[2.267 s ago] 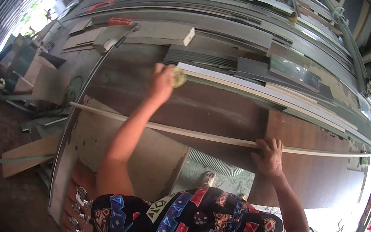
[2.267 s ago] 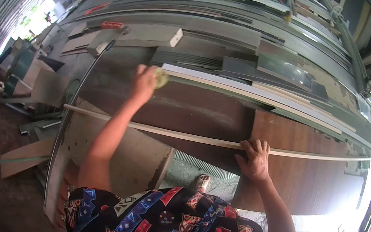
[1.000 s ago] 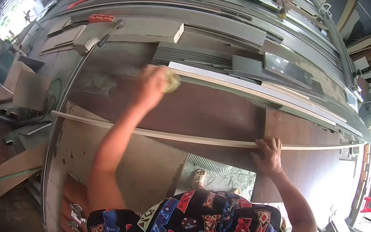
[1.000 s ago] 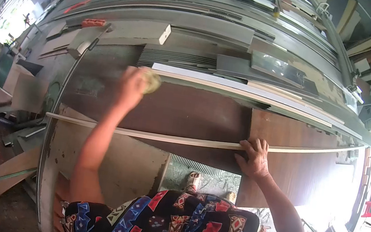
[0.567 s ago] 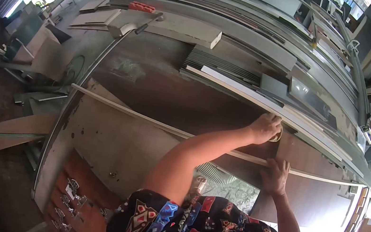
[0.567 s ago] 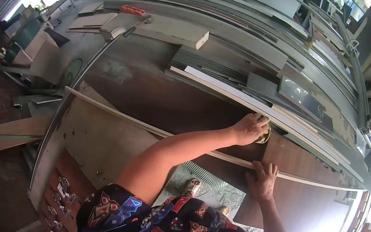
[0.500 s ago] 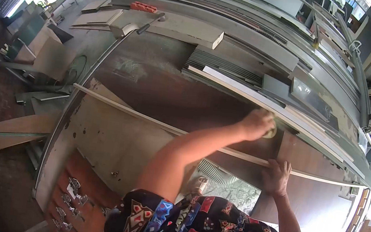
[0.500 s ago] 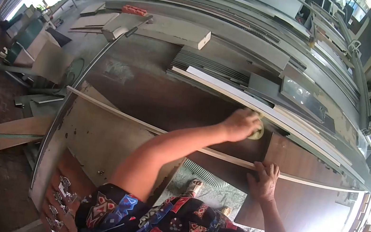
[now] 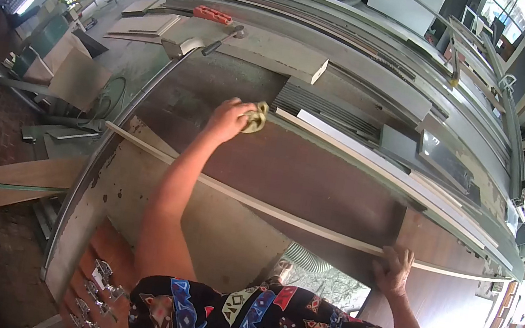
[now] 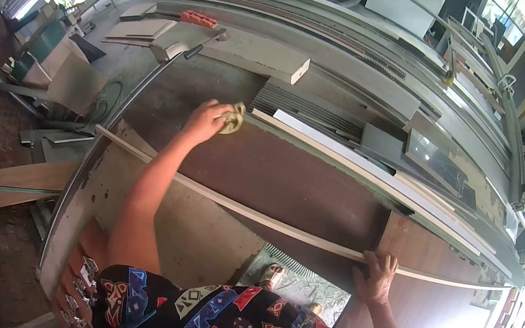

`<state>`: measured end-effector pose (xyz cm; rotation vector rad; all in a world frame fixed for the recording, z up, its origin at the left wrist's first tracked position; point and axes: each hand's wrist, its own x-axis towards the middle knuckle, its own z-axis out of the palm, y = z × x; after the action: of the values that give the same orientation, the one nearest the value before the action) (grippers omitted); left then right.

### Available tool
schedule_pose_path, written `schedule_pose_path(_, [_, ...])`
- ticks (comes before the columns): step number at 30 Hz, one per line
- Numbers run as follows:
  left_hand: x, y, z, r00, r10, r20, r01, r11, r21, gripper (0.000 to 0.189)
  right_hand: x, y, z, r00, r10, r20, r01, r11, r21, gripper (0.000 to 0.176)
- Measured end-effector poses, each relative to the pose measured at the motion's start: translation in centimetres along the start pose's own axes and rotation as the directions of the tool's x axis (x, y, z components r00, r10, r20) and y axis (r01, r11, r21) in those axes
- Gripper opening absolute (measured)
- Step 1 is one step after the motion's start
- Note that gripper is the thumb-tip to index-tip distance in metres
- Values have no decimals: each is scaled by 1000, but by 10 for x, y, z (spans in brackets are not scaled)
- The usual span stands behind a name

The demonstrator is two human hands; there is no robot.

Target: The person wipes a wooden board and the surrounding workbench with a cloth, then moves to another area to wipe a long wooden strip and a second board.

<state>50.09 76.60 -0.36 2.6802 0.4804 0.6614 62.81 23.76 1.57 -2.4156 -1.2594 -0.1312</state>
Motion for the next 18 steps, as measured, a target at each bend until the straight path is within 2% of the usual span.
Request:
schedule_pose_path(1, [-5,-16,0,997,20,-78,-13,996,83,27,1,-1,-1,1000,-2,-1,2,1000,-6,45])
schedule_pose_path(2, [-8,-36,-4,997,9,-78,3,989,147,28,2,-2,-1,1000,-2,-1,2,1000,-10,45])
schedule_pose_path(3, [-11,-44,-17,992,-107,-59,115,981,159,31,2,-2,-2,1000,-3,-2,2,1000,-10,45])
schedule_pose_path(4, [-11,-57,-26,983,-153,-104,173,959,224,30,2,-3,-1,1000,-6,-3,6,1000,-5,45])
schedule_pose_path(5, [-9,-66,-30,949,-221,-227,282,914,291,27,3,-2,0,1000,-11,-9,11,1000,-1,45])
schedule_pose_path(7, [9,-66,-38,866,-268,-422,342,933,109,26,5,0,1,1000,-23,-20,23,1000,-2,44])
schedule_pose_path(9, [33,-47,-27,813,-294,-502,316,948,-43,27,4,0,2,999,-45,-18,45,999,-4,43])
schedule_pose_path(10, [44,-26,-23,820,-304,-485,315,947,-60,28,5,0,1,999,-43,-10,43,999,-6,42])
schedule_pose_path(11, [56,-22,-8,832,-222,-508,254,967,-7,28,5,0,1,999,-42,-2,42,999,-8,41])
schedule_pose_path(13, [75,-10,18,908,-207,-363,253,964,86,30,5,0,2,998,-68,-8,68,997,-20,44])
schedule_pose_path(15, [89,-1,44,939,-150,-311,219,955,202,29,5,1,3,996,-91,-8,90,994,-54,46])
schedule_pose_path(17, [102,-3,63,973,-230,-31,229,931,284,34,6,1,4,995,-97,-6,97,994,-51,46])
schedule_pose_path(18, [104,-3,65,977,-211,-39,213,941,264,35,5,3,4,994,-109,-4,108,992,-58,46])
